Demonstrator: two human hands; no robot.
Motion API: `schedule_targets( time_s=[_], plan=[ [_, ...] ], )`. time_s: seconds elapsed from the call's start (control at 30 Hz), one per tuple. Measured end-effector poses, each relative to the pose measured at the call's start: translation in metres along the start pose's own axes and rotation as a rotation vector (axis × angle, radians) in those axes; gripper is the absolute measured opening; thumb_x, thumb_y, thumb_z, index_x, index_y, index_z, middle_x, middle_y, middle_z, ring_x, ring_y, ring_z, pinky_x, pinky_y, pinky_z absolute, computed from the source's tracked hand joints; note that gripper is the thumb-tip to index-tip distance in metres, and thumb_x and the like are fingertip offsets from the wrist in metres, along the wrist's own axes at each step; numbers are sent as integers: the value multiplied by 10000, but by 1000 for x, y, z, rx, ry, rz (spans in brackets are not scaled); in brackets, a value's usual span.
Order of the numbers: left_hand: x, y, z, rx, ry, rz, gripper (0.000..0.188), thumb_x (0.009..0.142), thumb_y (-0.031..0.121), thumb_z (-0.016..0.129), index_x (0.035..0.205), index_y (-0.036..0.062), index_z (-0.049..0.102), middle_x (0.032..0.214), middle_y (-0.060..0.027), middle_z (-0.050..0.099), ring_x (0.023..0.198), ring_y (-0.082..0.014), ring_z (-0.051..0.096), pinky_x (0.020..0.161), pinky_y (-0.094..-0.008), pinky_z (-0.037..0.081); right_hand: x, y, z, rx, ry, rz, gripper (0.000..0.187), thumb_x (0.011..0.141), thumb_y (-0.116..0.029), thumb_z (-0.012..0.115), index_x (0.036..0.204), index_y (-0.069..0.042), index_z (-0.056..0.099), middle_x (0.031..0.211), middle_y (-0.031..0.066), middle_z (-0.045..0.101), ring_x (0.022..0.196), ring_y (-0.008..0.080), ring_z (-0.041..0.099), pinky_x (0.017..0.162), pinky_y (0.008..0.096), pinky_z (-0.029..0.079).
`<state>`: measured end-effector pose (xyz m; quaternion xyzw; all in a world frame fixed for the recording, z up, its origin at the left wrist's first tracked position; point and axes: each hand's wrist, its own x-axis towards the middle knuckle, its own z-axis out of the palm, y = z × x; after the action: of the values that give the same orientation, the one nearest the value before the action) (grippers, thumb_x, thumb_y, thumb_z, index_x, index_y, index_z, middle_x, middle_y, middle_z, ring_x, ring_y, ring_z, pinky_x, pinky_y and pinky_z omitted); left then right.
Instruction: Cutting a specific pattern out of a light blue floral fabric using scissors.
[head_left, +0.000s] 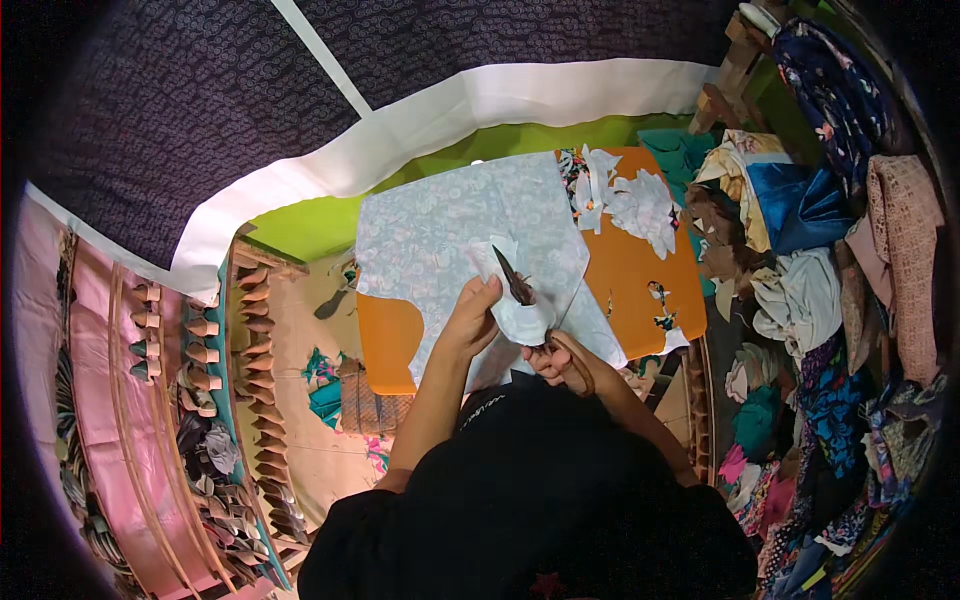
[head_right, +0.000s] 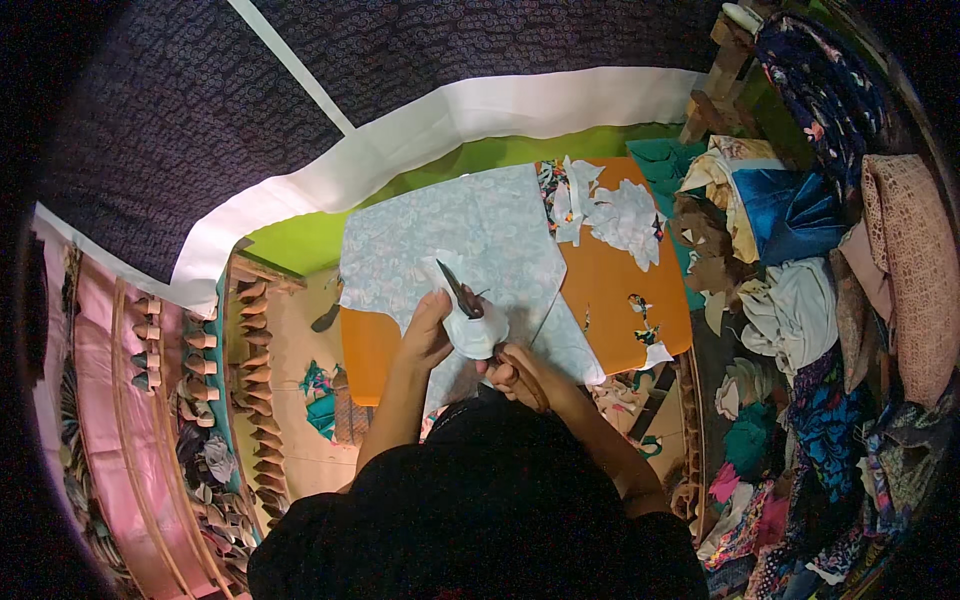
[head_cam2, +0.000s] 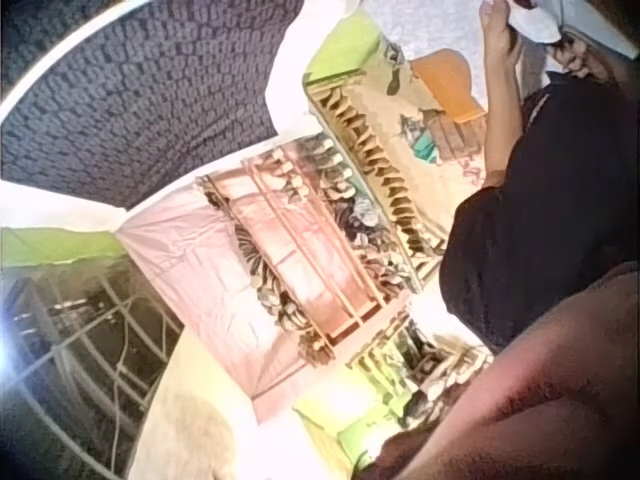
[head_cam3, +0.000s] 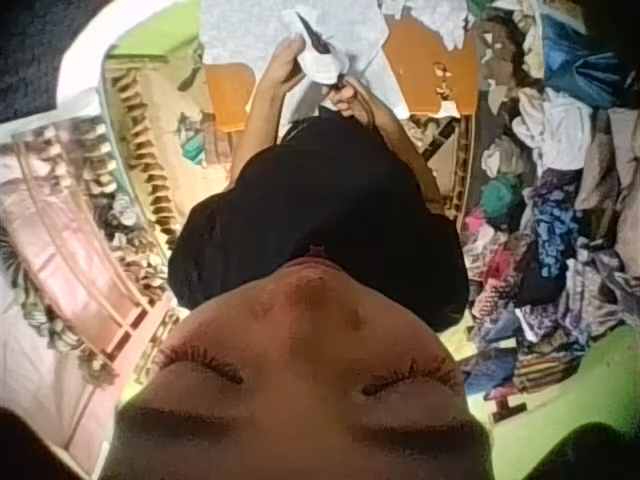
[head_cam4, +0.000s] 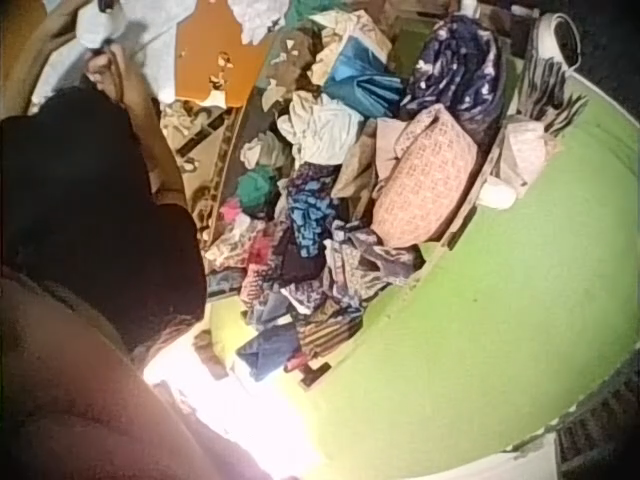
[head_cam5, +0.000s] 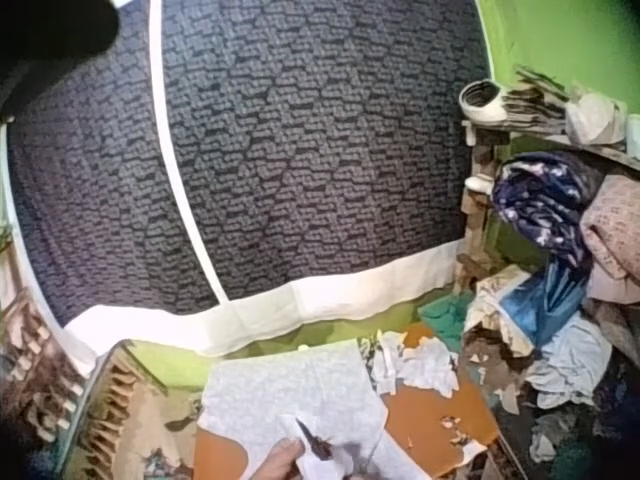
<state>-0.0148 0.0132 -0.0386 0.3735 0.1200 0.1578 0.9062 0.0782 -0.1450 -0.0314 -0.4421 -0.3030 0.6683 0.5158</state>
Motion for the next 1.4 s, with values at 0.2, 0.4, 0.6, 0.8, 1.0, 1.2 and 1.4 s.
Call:
schedule_targets(
  time_s=[0.2, 0.4, 0.6, 0.8, 1.0, 1.2, 1.4],
  plan=[
    [2, 2, 8, -55, 25, 1, 309, 776, 279, 587, 937, 25, 519, 860, -60, 560, 822, -179, 540, 755, -336, 440, 0, 0, -7, 98, -35, 13, 870, 471, -770, 490, 946, -47, 406, 671, -62, 319, 517, 18, 263, 439, 152, 228],
    [6, -1, 12, -43, 79, 27, 281, 791, 257, 572, 934, 22, 517, 844, -58, 561, 793, -174, 537, 742, -323, 439, 1, 3, -8, 107, 2, -2, 829, 535, -738, 502, 982, -48, 395, 681, -63, 310, 548, 21, 261, 464, 161, 242],
    [8, -3, 13, 16, 137, 92, 227, 813, 214, 548, 937, 26, 521, 869, -47, 578, 809, -146, 534, 741, -290, 421, 6, -4, -9, 246, -111, 85, 837, 511, -745, 512, 971, -57, 386, 671, -65, 293, 530, 23, 251, 460, 159, 241],
    [10, -5, 14, 56, 245, 129, 186, 821, 121, 533, 961, -1, 519, 861, -60, 579, 755, -123, 545, 696, -271, 439, 11, 3, -11, 193, -99, -11, 821, 484, -743, 532, 945, -77, 395, 652, -69, 295, 506, 19, 260, 441, 153, 240],
    [11, -8, 11, 96, 273, 168, 202, 814, 154, 547, 949, 6, 522, 904, -65, 581, 822, -140, 536, 772, -288, 404, 13, 14, -17, 390, -173, -56, 562, 711, -549, 548, 958, -57, 431, 656, -62, 368, 520, 20, 323, 437, 165, 269],
    [13, -10, 7, 186, 362, 190, 174, 814, 122, 541, 923, -13, 533, 897, -67, 581, 800, -128, 534, 747, -274, 410, 16, 15, -27, 485, -238, 29, 413, 790, -387, 518, 992, -38, 433, 645, -73, 334, 528, 25, 304, 474, 162, 267],
    [15, -2, 19, 178, 453, 222, 139, 780, 98, 593, 862, -7, 556, 770, -20, 567, 672, -66, 503, 620, -203, 403, 15, 6, -17, 115, -13, 56, 747, 554, -654, 607, 968, -59, 426, 647, -66, 318, 498, 22, 277, 437, 165, 232]
  ],
)
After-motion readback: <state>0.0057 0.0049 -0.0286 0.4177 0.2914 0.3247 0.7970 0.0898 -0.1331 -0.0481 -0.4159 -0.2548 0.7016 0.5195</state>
